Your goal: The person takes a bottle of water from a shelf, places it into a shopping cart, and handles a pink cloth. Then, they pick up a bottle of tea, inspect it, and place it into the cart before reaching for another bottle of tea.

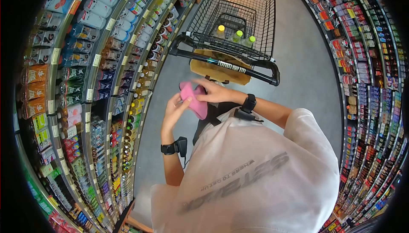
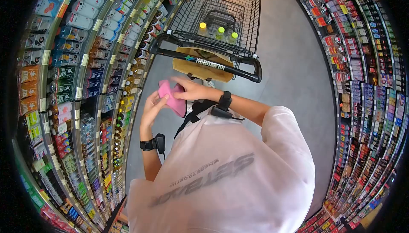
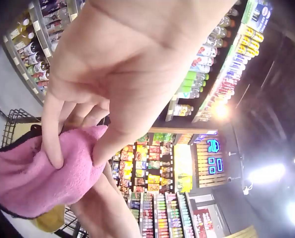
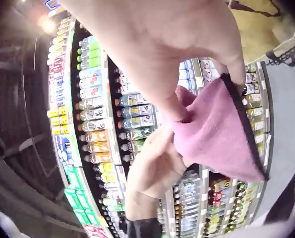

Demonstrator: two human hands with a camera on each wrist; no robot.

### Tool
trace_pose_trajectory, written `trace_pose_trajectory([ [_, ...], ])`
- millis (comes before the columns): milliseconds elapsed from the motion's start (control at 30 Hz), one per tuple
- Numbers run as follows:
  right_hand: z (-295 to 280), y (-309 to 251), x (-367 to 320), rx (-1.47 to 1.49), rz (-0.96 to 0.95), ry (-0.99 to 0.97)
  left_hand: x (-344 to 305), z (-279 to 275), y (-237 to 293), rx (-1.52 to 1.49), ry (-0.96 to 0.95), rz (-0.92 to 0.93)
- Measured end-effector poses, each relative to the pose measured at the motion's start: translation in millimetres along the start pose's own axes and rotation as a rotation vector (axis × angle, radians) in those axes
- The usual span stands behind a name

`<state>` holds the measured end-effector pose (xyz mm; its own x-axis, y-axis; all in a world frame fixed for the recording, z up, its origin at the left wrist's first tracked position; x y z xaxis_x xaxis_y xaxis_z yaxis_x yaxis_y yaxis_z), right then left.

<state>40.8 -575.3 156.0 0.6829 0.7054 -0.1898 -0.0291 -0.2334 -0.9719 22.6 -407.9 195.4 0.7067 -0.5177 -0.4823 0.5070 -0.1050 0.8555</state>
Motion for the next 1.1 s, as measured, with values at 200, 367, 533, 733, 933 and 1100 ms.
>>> trace_pose_trajectory([
  [200, 10.7, -25.7, -13.7, 0.589, 0.198, -0.373, 10.7, 1.3, 23.8, -0.192, 0.070, 0.084],
  [367, -16.6, 64.9, -19.2, 0.699, 0.319, 0.076, 11.2, -5.6, 28.5, 0.079, 0.101, 0.041],
  [533, -44.6, 84.9, -42.6, 0.759, 0.425, 0.308, 0.0, -22.0, 17.7, 0.105, 0.115, -0.056],
  [733, -54.0, 19.3, -66.4, 0.106, 0.211, -0.256, -14.8, -36.7, 17.9, 0.095, 0.176, -0.050],
  [933, -168.6, -76.4, -20.8, 0.128, -0.091, 0.221, -17.7, -52.9, -5.5, 0.048, 0.206, 0.089],
  [1100, -268.2, 42.0, 65.1, -0.711, -0.037, 0.446, -29.3, -54.8, 0.8, -0.049, 0.273, 0.114],
])
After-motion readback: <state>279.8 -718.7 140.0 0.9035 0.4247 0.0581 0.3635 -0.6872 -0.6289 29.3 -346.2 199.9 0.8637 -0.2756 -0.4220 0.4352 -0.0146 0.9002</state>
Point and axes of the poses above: each hand's wrist, its own x-axis towards the middle knuckle, its own z-axis out of the palm, y = z × x, the point moved 7 cm from there along x, towards the middle knuckle, and after that the axes turned 11 degrees about -y, right-handed, at the moved point
